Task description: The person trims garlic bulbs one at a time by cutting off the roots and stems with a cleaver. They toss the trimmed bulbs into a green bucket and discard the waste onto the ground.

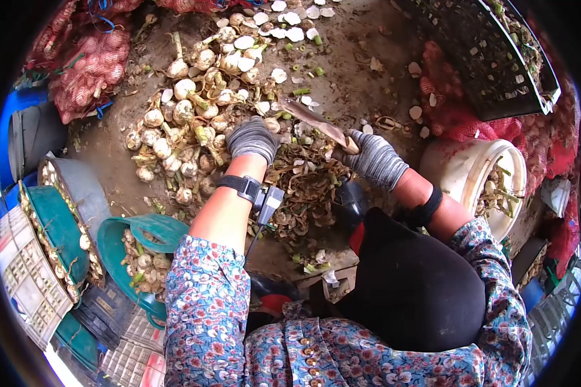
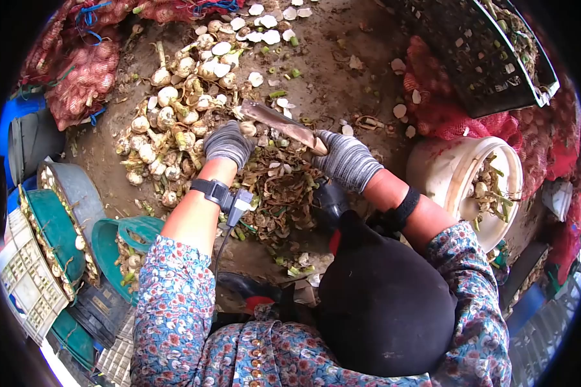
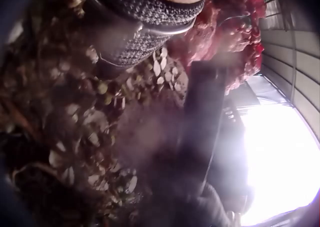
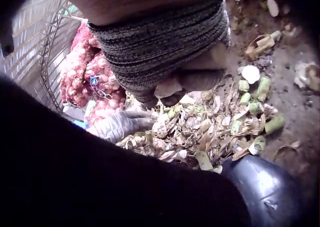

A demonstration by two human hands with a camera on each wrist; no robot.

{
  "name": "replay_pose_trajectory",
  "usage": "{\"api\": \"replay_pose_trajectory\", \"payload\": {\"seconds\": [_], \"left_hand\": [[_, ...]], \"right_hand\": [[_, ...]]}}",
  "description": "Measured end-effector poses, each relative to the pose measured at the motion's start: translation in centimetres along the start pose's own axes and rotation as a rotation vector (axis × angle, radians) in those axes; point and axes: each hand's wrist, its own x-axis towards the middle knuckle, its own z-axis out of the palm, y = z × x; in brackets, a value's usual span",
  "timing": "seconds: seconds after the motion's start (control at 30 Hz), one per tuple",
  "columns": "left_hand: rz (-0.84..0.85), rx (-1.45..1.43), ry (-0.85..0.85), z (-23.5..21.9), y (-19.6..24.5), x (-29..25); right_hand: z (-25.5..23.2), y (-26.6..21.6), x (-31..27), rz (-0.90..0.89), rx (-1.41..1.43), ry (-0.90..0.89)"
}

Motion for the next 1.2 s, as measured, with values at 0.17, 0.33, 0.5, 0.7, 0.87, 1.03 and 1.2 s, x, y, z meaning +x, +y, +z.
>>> {"api": "replay_pose_trajectory", "payload": {"seconds": [0.17,0.33,0.5,0.7,0.87,1.03,1.2], "left_hand": [[0.189,-0.213,0.070,1.9,-1.6,-0.6],[0.646,-1.237,0.095,7.5,-5.1,-2.1],[0.636,-1.082,0.098,3.1,-4.1,-7.7],[0.321,-1.032,0.243,2.1,-2.9,-9.0],[0.433,-1.345,0.059,1.5,-2.8,-9.9],[0.564,-1.448,-0.095,1.3,-0.6,-11.0],[0.712,-1.289,-0.067,1.0,0.5,-11.9]], "right_hand": [[-0.4,-0.4,-1.3,-0.130,-0.013,0.069],[-0.9,-2.4,-2.0,-0.370,-0.115,0.022],[-0.8,-3.5,-2.5,-0.416,-0.166,0.012],[-1.5,-1.4,-2.2,-0.250,0.186,0.255],[-1.0,0.6,-0.4,-0.054,0.737,0.154],[0.7,-0.3,0.6,-0.195,0.704,-0.026],[-0.5,-2.9,-0.9,-0.294,0.494,0.024]]}}
